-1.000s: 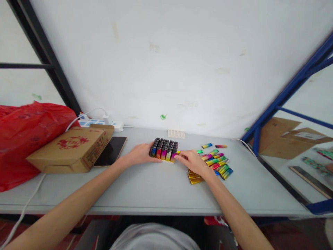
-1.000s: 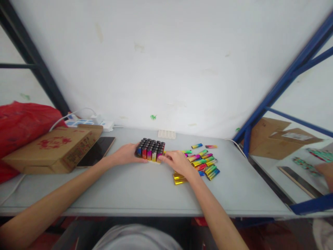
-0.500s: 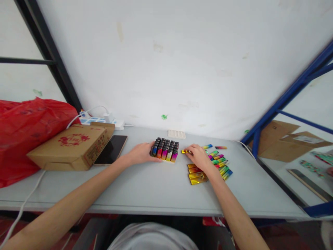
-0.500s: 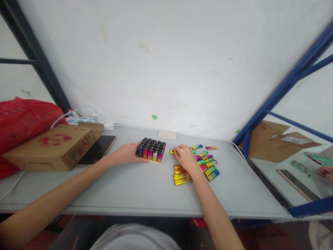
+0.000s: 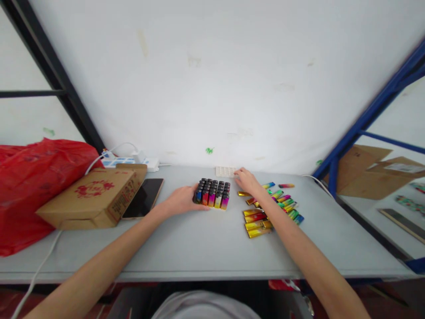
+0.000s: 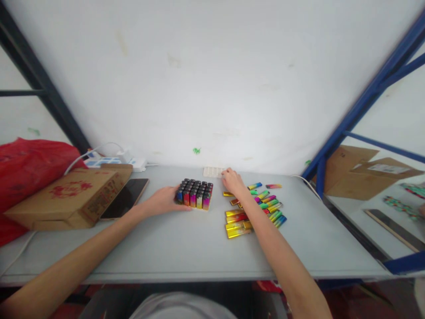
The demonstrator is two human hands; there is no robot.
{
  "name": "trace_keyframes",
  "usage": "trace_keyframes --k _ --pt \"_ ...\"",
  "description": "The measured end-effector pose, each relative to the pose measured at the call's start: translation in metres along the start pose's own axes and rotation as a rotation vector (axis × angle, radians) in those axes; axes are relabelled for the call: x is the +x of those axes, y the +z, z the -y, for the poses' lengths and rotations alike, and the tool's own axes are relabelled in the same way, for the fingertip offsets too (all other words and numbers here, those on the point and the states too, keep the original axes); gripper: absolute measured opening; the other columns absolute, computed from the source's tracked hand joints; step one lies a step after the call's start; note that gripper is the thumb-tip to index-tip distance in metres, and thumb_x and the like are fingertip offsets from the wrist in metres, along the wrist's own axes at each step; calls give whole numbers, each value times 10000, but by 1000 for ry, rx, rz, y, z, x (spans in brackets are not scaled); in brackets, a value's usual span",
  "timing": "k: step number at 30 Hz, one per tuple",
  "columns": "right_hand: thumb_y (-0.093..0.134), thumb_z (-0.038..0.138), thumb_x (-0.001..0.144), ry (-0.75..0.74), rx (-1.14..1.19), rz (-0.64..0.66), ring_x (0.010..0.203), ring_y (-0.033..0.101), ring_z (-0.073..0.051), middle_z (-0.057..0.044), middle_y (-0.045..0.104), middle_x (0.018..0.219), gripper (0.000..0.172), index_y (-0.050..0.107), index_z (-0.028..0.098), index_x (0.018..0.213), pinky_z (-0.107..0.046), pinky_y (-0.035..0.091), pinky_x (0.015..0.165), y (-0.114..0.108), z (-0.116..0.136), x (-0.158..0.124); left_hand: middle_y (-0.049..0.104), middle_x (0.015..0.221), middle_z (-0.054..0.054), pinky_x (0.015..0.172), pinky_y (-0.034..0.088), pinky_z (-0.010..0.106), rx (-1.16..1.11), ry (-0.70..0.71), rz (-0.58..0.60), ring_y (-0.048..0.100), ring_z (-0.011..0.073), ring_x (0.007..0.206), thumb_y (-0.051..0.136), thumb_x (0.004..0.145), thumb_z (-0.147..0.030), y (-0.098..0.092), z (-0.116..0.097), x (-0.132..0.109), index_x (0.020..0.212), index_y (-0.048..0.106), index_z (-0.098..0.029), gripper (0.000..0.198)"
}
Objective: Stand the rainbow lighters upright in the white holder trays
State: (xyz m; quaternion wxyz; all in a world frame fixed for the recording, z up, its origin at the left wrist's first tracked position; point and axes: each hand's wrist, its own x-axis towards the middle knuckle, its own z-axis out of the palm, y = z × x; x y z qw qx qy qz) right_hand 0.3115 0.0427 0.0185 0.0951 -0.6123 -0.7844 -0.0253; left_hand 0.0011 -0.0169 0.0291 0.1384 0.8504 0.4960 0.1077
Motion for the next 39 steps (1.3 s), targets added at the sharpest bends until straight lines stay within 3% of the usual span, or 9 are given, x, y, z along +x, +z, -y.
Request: trace_keyframes --k 6,13,18,23,26,30,35,39 --pt "559 109 980 -50 12 60 1127 647 -260 -175 683 1216 246 679 122 1194 -338 478 975 -5 4 18 782 1153 111 781 532 364 24 -1 7 735 352 1020 678 722 -838 0 1 1 1308 612 -210 862" --pt "574 103 997 -141 62 67 1123 643 -217 -151 674 1203 316 643 139 1303 -310 451 1010 -4 -10 9 786 1101 125 771 526 362 64 1 -37 741 352 974 637 757 -855 7 6 9 1364 584 -198 895" --pt "517 102 1017 -179 189 -73 1118 634 -218 -140 659 1148 273 667 118 1245 -347 458 1053 -24 -42 -18 782 930 127 684 498 334 120 -58 -19 733 326 827 616 765 -860 7 12 28 1249 646 -173 840" --pt "520 193 1032 -198 323 -244 974 660 -214 -100 638 1088 232 653 161 1220 -367 521 966 -65 -59 -74 784 944 56 712 502 294 -76 60 -6 706 260 828 694 735 -794 1 18 63 1105 690 -197 702" --pt "487 224 1052 -238 375 -229 1010 659 -218 -94 625 1149 226 629 200 1226 -371 535 957 -80 -43 -110 785 1026 66 772 521 307 -132 92 -33 700 261 879 697 751 -763 1 15 89 1120 703 -166 702" --pt "480 165 1050 -329 394 -131 1090 641 -217 -90 613 1190 223 602 210 1231 -370 524 1007 -72 -2 -135 797 1014 86 761 530 317 -125 61 -44 717 283 872 744 684 -751 6 7 119 1099 711 -169 716" --pt "529 91 1011 -445 232 -5 1086 636 -241 -113 610 1186 231 621 187 1201 -391 532 986 -43 39 -125 798 1108 101 811 547 323 -115 46 -60 743 308 955 746 671 -750 10 -1 130 1169 698 -182 756" --pt "592 113 992 -434 265 95 1076 647 -244 -113 638 1196 220 645 196 1188 -374 528 963 -31 48 -113 795 1128 123 835 550 343 -88 43 -61 744 330 995 732 686 -769 10 -2 124 1217 683 -169 803"
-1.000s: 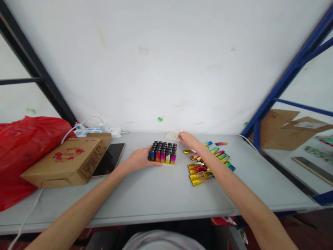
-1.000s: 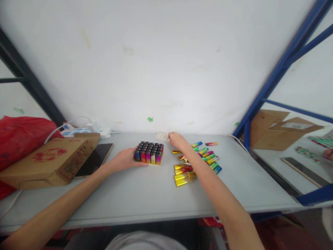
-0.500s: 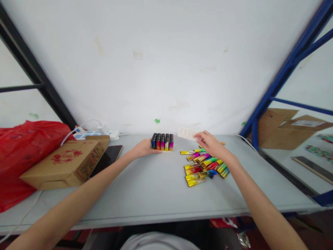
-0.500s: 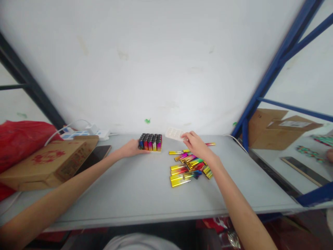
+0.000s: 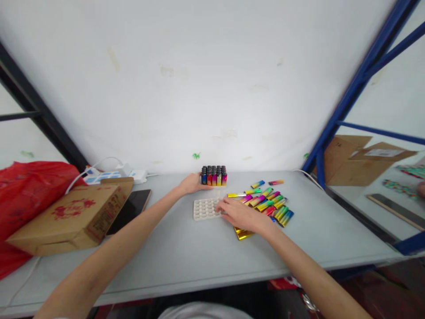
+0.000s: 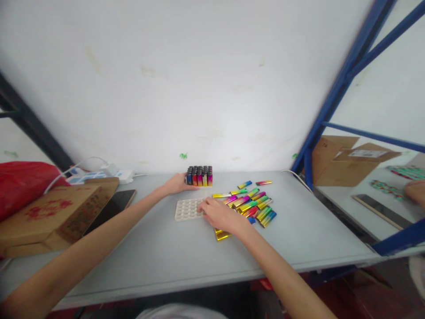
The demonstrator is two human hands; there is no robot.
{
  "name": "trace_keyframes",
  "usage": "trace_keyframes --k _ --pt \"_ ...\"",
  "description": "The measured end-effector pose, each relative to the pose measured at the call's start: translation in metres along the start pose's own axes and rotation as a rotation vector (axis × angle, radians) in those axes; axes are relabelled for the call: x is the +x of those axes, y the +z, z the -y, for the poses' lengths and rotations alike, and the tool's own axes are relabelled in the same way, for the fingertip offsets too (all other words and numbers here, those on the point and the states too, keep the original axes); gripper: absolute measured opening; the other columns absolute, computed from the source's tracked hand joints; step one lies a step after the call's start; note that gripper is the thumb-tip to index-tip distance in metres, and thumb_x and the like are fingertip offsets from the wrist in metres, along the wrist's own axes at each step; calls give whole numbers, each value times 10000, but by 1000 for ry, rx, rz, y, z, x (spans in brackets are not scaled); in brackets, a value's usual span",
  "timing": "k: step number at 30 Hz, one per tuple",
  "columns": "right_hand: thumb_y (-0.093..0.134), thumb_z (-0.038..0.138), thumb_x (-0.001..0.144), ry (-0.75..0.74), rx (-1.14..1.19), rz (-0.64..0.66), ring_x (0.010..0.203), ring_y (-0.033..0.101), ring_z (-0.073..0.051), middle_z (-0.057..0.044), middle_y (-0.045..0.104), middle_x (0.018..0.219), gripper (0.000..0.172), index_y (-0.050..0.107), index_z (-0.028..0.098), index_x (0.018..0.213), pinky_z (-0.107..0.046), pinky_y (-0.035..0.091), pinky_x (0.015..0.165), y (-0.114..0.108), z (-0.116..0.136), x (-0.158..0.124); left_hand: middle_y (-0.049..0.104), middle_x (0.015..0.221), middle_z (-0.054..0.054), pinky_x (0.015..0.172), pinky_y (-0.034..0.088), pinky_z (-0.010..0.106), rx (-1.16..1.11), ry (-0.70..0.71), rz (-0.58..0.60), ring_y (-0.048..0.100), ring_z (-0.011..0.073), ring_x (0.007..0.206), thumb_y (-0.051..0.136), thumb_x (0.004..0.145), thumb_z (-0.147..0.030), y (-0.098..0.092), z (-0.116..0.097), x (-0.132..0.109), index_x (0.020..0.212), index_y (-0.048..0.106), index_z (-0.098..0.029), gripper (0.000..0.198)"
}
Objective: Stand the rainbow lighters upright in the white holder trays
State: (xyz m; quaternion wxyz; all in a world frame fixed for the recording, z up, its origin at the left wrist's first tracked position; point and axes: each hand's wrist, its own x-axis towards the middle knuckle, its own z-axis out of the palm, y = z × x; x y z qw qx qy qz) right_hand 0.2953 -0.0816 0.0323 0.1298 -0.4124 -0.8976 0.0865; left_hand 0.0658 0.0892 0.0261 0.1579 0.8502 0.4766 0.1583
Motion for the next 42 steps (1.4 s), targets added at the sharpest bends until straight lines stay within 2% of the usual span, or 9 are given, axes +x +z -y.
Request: trace_keyframes --k 7,12,18,22,26,32,36,39,42 --pt "677 248 984 -6 151 -33 1047 660 -237 -91 695 1148 233 702 213 1213 -353 508 957 -14 -13 -5 805 1083 112 745 537 331 33 16 10 754 324 933 716 705 -801 0 -4 -8 1224 684 -194 799" --pt "608 214 1009 144 111 -204 953 681 -212 -96 733 1106 189 742 182 1138 -350 506 943 -34 -53 -1 798 1066 131 750 525 336 52 -36 25 745 324 930 702 722 -787 0 -9 -14 1271 671 -166 830" --pt "740 196 905 241 -26 -79 1002 680 -235 -93 748 1077 154 769 176 1055 -335 486 941 -15 -90 13 754 855 87 750 502 334 -21 -36 6 708 268 827 508 896 -721 -2 2 -54 1430 557 -71 843" --pt "694 204 936 223 37 -156 966 672 -221 -85 729 1033 129 754 178 1047 -324 493 915 -6 -87 14 729 996 77 809 508 330 -82 76 95 682 244 889 562 879 -753 -13 7 -97 1294 674 -167 727" --pt "686 288 937 234 204 -336 938 667 -211 -96 726 1085 199 740 176 1092 -338 507 896 -12 -82 9 677 1098 75 927 504 353 -95 171 120 654 267 1020 717 769 -755 -17 5 -125 1346 649 -215 793" --pt "813 473 763 317 792 -534 744 606 -168 -30 729 895 420 729 194 1067 -299 491 698 -24 -72 26 663 1152 80 975 465 376 -2 189 94 646 294 1072 779 724 -733 -8 -4 -125 1358 634 -246 812" --pt "870 534 690 334 1135 -662 760 594 -151 -11 688 853 452 717 197 951 -278 486 710 -20 -58 44 662 1174 90 982 456 383 40 172 95 641 312 1096 800 689 -750 -5 -8 -125 1430 584 -247 921" --pt "807 641 741 344 1188 -624 820 620 -174 -26 686 876 479 700 201 896 -293 515 756 -9 -47 48 656 1222 108 1015 444 406 63 175 63 632 324 1135 750 753 -759 0 -10 -125 1411 605 -239 851" --pt "708 698 827 311 1205 -502 710 601 -153 6 635 793 494 649 216 916 -293 523 711 3 -37 46 659 1207 105 1017 451 407 45 193 34 633 311 1128 702 811 -751 5 -12 -124 1366 634 -237 760"
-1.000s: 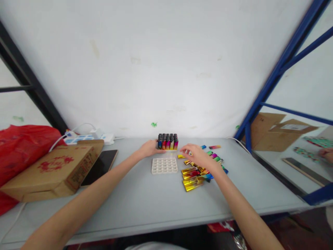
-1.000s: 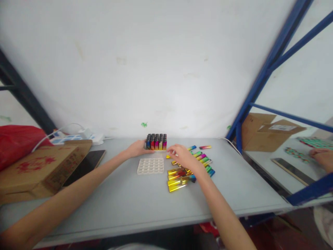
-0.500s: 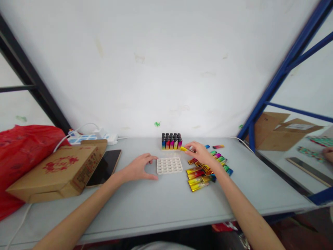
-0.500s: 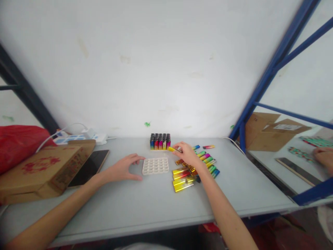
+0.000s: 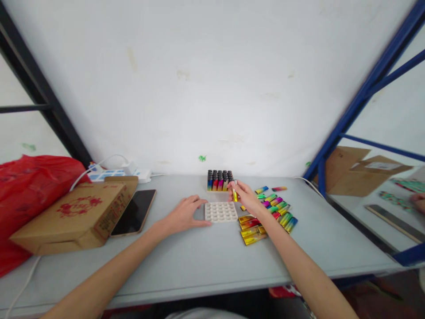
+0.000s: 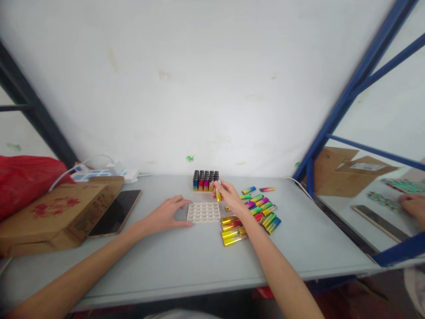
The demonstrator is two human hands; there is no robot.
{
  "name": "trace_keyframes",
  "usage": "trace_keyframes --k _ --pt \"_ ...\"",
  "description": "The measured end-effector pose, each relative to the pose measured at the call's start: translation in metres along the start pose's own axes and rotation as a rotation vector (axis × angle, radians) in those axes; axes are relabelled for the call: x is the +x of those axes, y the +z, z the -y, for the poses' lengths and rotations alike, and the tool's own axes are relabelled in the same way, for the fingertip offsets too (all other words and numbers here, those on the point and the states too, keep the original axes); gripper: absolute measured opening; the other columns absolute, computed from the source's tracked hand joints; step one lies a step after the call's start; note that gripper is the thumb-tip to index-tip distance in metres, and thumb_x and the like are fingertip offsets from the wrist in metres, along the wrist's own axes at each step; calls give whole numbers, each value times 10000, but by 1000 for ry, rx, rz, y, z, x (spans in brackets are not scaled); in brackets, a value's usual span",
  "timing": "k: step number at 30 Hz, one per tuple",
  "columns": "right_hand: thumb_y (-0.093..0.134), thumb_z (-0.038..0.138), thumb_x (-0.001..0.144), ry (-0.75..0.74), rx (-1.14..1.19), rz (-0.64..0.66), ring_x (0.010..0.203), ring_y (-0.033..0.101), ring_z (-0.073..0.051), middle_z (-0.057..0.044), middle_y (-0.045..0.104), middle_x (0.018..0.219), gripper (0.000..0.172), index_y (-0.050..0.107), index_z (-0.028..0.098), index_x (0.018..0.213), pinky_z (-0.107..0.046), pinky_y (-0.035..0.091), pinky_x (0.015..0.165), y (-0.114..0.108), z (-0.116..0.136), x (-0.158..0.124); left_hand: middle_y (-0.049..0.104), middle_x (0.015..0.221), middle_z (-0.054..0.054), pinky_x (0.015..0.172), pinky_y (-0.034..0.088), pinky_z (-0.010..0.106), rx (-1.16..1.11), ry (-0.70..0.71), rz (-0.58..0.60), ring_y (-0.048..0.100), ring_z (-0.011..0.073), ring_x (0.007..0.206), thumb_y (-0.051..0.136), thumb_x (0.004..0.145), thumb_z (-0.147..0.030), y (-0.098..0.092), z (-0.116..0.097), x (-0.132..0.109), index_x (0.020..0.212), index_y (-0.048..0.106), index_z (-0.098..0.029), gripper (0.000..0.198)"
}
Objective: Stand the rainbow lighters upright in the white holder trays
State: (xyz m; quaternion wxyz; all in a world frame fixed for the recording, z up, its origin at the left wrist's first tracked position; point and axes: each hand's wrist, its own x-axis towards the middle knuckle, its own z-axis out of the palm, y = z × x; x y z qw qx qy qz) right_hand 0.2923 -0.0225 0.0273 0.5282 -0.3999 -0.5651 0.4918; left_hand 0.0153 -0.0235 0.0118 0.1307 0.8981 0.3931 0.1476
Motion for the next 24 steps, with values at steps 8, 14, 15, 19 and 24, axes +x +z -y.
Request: trace_keyframes --k 8,14,15,19,24 --pt "564 707 913 -104 -390 -89 536 329 -113 76 349 592 518 467 236 723 -248 279 513 10 -4 -12 654 1106 92 961 502 376 -63 2 -1 653 291 1042 718 801 -731 -3 -7 1 1340 654 -216 748" --pt "529 609 919 -222 -619 -261 551 271 -107 62 269 543 551 319 239 568 -284 182 543 14 -7 -20 644 1152 98 1001 492 383 -81 24 17 641 303 1094 738 781 -735 -6 -9 -1 1349 661 -212 776" --pt "520 587 914 -222 -627 -268 549 273 -108 61 271 539 532 316 241 565 -284 181 544 16 -8 -21 641 1160 99 1009 489 384 -81 27 20 638 303 1102 742 779 -735 -6 -9 -1 1351 660 -211 781" --pt "489 492 910 -240 -636 -212 546 291 -113 59 306 540 441 318 244 588 -279 204 547 21 -5 -23 635 1175 97 1033 485 385 -84 37 8 629 303 1125 770 750 -733 -8 -7 -2 1355 657 -214 805" --pt "500 515 968 -269 -632 -187 555 340 -126 62 352 560 439 366 243 651 -275 253 563 23 1 -26 650 1181 90 1035 493 388 -153 44 17 642 299 1114 804 733 -688 -9 -4 -2 1311 689 -220 753"
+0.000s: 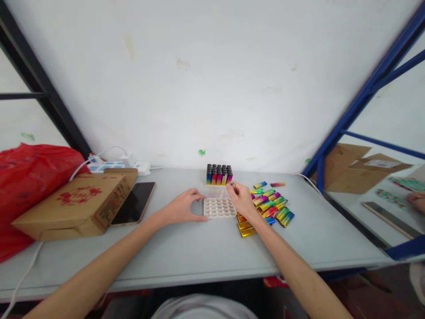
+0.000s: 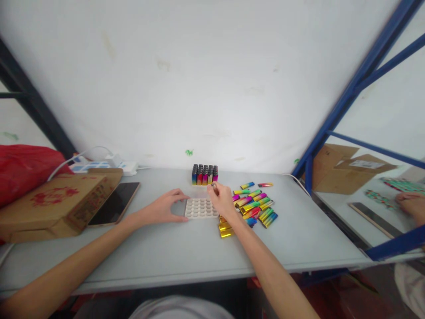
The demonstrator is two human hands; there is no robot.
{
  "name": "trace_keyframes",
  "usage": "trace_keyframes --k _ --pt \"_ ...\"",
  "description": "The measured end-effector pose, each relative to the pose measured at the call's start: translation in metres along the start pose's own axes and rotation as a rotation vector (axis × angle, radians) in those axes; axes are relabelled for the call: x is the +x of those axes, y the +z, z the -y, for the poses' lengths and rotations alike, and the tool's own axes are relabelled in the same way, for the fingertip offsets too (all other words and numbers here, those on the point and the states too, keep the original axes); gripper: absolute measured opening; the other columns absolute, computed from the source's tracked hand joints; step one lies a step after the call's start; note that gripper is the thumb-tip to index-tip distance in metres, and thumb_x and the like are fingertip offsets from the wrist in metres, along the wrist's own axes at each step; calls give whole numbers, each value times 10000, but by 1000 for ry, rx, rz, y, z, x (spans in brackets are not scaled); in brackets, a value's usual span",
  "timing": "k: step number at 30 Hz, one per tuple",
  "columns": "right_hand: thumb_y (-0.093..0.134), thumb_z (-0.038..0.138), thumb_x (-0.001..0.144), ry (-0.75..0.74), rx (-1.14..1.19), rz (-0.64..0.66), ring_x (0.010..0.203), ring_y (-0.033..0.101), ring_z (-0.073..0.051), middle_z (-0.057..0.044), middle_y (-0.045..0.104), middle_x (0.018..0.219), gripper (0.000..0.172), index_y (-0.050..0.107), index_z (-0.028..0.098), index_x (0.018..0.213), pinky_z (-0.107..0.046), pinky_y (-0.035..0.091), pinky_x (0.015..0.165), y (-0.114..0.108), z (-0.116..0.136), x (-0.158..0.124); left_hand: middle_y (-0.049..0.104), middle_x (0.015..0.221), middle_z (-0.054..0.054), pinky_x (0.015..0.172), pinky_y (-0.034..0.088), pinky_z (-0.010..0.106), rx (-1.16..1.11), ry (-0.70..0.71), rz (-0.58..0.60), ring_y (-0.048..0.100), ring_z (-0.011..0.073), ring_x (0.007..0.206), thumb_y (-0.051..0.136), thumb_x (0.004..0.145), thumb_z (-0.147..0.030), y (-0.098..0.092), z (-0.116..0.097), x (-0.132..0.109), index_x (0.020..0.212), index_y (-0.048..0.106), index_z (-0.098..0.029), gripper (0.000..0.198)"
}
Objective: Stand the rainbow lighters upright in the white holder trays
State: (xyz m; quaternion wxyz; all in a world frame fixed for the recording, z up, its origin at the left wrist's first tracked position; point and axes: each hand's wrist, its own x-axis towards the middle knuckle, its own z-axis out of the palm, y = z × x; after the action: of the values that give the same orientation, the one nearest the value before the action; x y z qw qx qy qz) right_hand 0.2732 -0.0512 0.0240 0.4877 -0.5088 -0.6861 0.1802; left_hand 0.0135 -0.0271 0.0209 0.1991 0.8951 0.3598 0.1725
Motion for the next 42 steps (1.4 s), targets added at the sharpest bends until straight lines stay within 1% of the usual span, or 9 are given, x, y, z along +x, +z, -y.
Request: trace_keyframes --k 4,7,10,13,22,30,35,39,42 --pt "434 580 1043 18 92 131 575 485 -149 38 527 683 397 486 246 836 -269 374 584 -5 5 0 659 1155 83 1002 506 398 -24 0 -10 644 300 1090 807 713 -707 2 4 1 1295 700 -219 767" --pt "391 592 1065 -88 64 209 716 590 -170 -30 613 884 438 524 234 850 -282 458 670 -8 9 0 652 1145 79 986 505 390 -37 -8 -5 647 294 1075 820 708 -695 3 6 1 1305 700 -211 778" --pt "424 568 1069 -214 -124 187 760 570 -181 -25 582 808 468 522 224 768 -286 438 719 -5 12 0 646 1140 78 989 501 388 -48 0 1 648 292 1070 833 706 -678 3 7 0 1317 702 -206 783" --pt "438 532 1081 -198 -181 206 651 542 -165 10 572 687 446 520 224 768 -275 391 652 3 13 0 650 1146 73 972 508 390 -46 15 1 644 291 1065 838 703 -678 2 8 0 1325 701 -224 781" --pt "514 363 1089 -220 -227 379 813 689 -210 -65 741 861 238 601 197 943 -294 472 746 26 0 4 649 1138 74 933 497 370 -29 28 12 629 283 1047 852 712 -634 3 10 1 1307 703 -198 752" --pt "528 391 1083 -299 -425 377 890 711 -236 -103 766 971 267 674 167 1086 -328 491 825 35 6 2 644 1125 66 934 483 359 5 50 50 620 271 1039 802 754 -669 0 8 2 1239 711 -212 673" --pt "466 470 1094 -208 -527 281 909 709 -238 -93 767 1005 382 675 184 1236 -354 486 895 -3 -7 3 638 1145 78 958 488 363 11 13 56 630 276 1052 798 751 -672 -1 8 1 1272 691 -191 717" --pt "513 304 1064 -37 -718 160 1022 680 -264 -116 744 1021 257 723 178 1144 -368 478 960 -56 -45 10 639 1150 78 967 492 365 14 12 73 631 280 1067 789 762 -668 -3 5 0 1280 688 -201 705" --pt "613 176 971 78 -783 175 1128 663 -271 -145 730 1172 237 734 153 1174 -371 464 1032 -90 -75 12 645 1155 81 966 494 371 9 10 71 631 284 1071 775 765 -683 -4 3 0 1270 692 -206 700"
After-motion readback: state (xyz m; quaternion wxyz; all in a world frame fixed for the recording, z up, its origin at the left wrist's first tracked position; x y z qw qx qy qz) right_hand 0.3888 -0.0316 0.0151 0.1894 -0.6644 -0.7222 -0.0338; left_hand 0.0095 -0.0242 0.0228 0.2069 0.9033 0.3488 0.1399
